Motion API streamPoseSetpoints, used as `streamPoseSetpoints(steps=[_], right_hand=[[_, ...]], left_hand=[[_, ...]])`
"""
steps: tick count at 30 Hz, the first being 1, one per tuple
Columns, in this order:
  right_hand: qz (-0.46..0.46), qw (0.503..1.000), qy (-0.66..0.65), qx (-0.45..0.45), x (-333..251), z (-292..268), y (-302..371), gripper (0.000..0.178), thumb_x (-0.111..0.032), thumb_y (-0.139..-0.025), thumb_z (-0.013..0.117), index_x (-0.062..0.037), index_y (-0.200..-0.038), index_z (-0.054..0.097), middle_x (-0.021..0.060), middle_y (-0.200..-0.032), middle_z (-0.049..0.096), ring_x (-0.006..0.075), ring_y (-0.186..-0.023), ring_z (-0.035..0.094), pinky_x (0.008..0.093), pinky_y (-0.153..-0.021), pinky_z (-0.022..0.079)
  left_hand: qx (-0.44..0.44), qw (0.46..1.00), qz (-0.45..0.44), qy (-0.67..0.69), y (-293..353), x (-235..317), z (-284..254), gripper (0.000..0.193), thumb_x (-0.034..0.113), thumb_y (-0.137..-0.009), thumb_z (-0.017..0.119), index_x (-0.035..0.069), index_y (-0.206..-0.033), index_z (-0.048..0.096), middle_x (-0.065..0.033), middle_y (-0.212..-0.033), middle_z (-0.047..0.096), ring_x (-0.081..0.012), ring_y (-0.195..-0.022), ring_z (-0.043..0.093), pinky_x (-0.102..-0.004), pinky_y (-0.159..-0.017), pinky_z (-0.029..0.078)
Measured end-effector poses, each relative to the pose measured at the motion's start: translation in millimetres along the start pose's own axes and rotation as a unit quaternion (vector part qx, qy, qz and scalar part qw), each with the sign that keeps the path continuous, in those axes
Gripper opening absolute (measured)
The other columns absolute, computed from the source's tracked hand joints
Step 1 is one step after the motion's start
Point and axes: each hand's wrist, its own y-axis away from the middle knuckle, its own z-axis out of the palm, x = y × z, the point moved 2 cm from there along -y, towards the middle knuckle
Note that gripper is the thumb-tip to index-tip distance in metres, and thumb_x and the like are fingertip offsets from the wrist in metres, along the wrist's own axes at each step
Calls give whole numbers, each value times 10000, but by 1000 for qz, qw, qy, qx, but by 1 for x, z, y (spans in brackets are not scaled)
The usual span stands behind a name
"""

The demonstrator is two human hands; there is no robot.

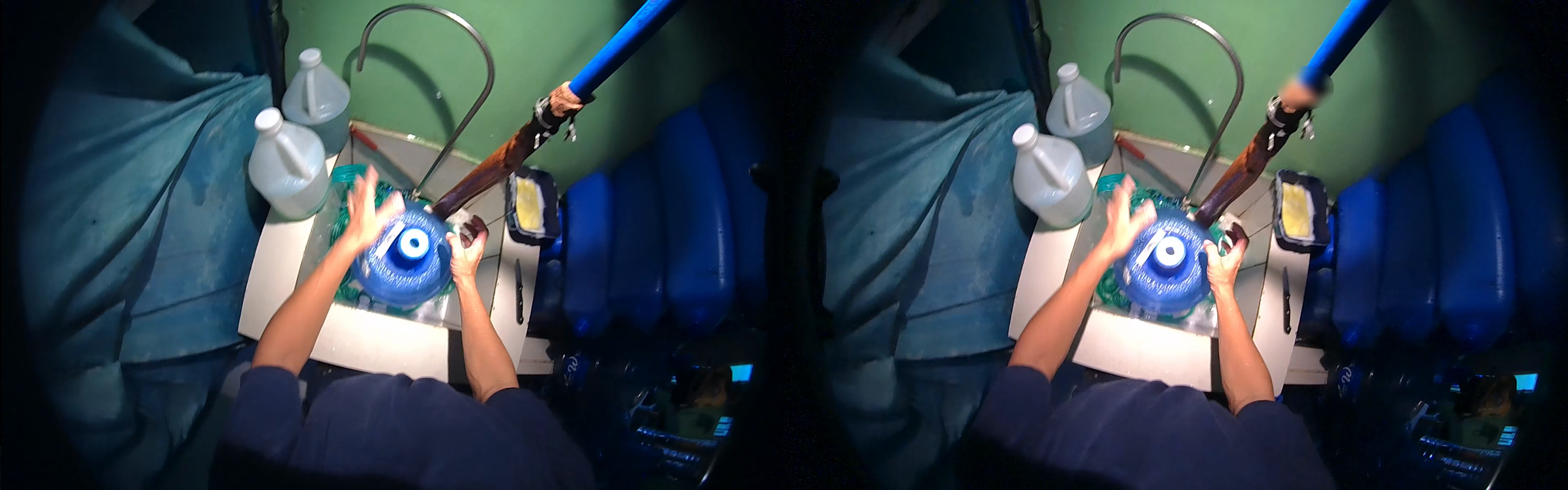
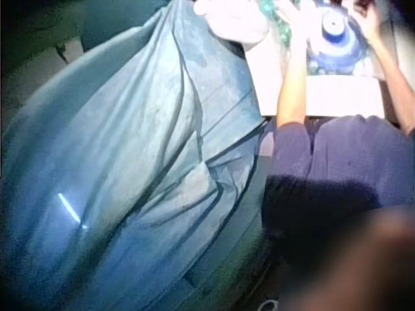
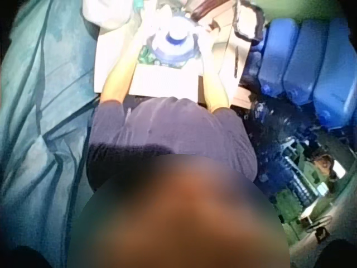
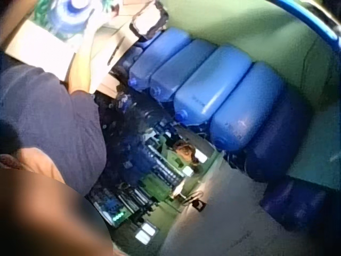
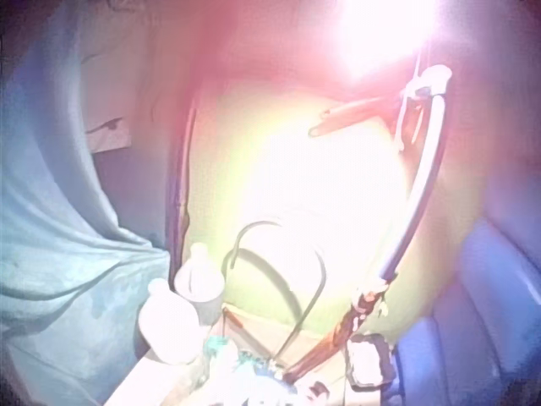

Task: The person repeatedly cleans large blue water dispenser bottles by hand. They scrub the exterior with a sponge, rinse with a hose, and wipe the interior with a cloth. The person handles multiple bottles one at a time, placing them on a tiled counter and then stacking them nearby.

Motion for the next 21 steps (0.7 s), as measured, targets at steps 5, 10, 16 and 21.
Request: streamPoseSetpoints(steps=[5,10,16,21], right_hand=[[19,984,30,-174,-32,29,-33,398,-324,-917,650,0,-1148,630,93,-994,661,184,-962,630,327,-873,497],[-223,892,212,-332,-53,2,-19,435,-364,-848,677,23,-1046,661,244,-1141,613,398,-1011,593,452,-882,464],[-259,819,512,-35,-45,-135,-153,700,-167,-790,677,-42,-1432,425,193,-1427,471,386,-1350,423,452,-1130,341],[-31,747,620,-237,11,-160,-210,902,-279,-779,754,-55,-1513,279,204,-1499,379,449,-1341,421,488,-1102,395]], left_hand=[[-247,957,142,50,25,-26,64,898,477,-626,868,78,-1344,504,-144,-1302,587,-343,-1315,477,-562,-1198,101],[164,974,131,92,23,1,116,488,247,-648,843,42,-1030,620,-132,-942,662,-313,-907,630,-425,-888,474],[-40,993,80,76,20,-4,108,545,317,-603,892,68,-996,607,-146,-919,651,-347,-888,607,-432,-811,484],[-86,974,196,76,11,7,109,542,360,-620,889,88,-1028,658,-101,-992,688,-323,-982,613,-422,-946,444]])
